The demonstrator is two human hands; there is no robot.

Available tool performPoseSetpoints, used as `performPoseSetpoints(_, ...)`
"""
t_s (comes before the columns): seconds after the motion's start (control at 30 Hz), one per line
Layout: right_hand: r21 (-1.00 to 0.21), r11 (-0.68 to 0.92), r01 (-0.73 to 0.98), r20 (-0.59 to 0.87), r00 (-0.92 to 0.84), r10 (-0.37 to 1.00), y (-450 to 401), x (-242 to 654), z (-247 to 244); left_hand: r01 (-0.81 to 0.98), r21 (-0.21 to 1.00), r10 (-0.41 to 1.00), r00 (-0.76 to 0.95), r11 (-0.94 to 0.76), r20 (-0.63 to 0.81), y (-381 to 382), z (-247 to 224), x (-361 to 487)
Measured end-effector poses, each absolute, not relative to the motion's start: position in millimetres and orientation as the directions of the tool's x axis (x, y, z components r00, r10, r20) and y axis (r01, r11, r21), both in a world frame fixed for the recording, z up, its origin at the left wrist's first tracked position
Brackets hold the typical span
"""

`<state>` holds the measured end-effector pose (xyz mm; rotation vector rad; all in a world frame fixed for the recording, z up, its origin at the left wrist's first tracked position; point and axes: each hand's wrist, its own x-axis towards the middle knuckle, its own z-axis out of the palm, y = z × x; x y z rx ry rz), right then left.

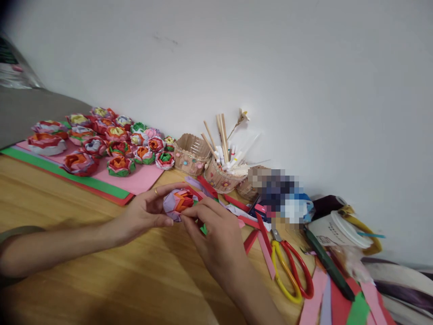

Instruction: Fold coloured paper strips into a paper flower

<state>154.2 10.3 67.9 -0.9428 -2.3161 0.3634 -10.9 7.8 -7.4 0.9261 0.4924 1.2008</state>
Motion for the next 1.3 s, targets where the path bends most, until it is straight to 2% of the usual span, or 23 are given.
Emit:
performPoseSetpoints(0.13,-0.555,0.641,0.53,0.321,-0.574,0.753,13,155,72,-0.563,0.823,0.932,0.336,0.081,0.138,8,-9,-11)
performPoseSetpoints(0.3,-0.603,0.601,0.524,0.276,-0.57,0.774,11,157,76,-0.579,0.811,0.93,0.335,0.076,0.152,8,-9,-11)
performPoseSetpoints(0.5,-0.604,0.602,0.522,0.226,-0.612,0.757,12,160,82,-0.553,0.83,0.947,0.299,0.075,0.114,8,-6,-12)
performPoseSetpoints(0.77,-0.702,0.521,0.485,0.131,-0.631,0.764,16,160,87,-0.551,0.83,0.936,0.33,0.084,0.124,9,-9,-11)
performPoseSetpoints(0.9,-0.702,0.521,0.486,0.149,-0.615,0.774,14,157,85,-0.542,0.837,0.939,0.321,0.076,0.123,8,-9,-11)
performPoseSetpoints(1.1,-0.622,0.575,0.532,0.244,-0.566,0.787,10,154,79,-0.547,0.834,0.94,0.32,0.079,0.121,9,-9,-11)
performPoseSetpoints(1.3,-0.625,0.572,0.532,0.198,-0.6,0.775,8,156,81,-0.583,0.809,0.925,0.345,0.078,0.159,9,-12,-12)
